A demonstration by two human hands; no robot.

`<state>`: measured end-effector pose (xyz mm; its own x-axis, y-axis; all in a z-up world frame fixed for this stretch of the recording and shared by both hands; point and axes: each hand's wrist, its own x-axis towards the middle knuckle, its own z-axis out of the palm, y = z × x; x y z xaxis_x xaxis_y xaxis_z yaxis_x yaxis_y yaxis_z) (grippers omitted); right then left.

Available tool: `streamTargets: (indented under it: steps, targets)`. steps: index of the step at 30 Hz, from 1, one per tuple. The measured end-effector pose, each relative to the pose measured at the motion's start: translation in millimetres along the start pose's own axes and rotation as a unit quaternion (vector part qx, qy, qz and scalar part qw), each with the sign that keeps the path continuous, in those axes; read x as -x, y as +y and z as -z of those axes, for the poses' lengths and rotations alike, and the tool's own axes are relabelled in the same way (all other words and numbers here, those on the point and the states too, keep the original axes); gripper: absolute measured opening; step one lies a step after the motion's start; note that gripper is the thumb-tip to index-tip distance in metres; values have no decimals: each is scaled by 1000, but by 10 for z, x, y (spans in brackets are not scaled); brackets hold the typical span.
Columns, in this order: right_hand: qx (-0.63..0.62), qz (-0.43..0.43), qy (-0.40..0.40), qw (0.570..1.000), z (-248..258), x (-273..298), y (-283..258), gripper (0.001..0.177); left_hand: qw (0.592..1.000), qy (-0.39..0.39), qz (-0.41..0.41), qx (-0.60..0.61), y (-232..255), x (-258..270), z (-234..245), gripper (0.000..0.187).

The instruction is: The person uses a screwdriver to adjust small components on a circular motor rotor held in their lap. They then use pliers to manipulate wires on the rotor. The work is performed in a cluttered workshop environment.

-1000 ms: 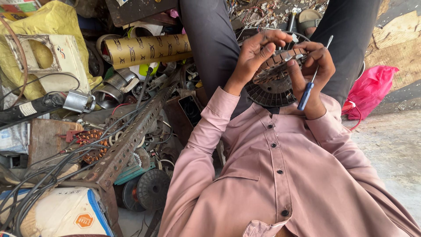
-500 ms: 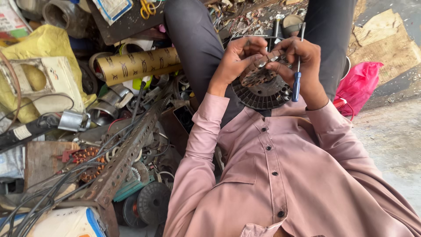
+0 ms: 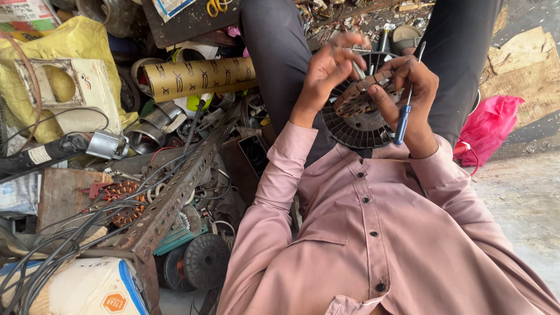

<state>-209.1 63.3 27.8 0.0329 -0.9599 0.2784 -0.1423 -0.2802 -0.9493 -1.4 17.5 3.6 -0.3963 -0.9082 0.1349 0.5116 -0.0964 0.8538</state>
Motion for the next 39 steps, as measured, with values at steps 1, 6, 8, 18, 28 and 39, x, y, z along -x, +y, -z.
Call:
streamTargets:
  steps: [1, 6, 8, 18, 28, 39]
  targets:
    - [-5, 7, 1, 1000, -16, 16, 15, 49, 1000, -17, 1, -9, -3, 21, 1, 32]
    - [-23, -6, -7, 1000, -5, -19, 104, 54, 998, -20, 54, 32, -107, 52, 87, 26]
    - [-50, -34, -15, 998, 39, -15, 97, 58, 998, -35, 46, -3, -132, 31, 116, 26]
    - [-55, -35, 4, 998, 20, 14, 44, 60, 992, -113, 31, -49, -95, -53, 88, 31]
    - [2, -20, 34, 999, -101, 74, -20, 57, 991, -108, 13, -73, -45, 6, 3, 25]
    - [-170, -123, -36, 977, 98, -50, 78, 61, 991, -108, -3, -84, -90, -121, -24, 12]
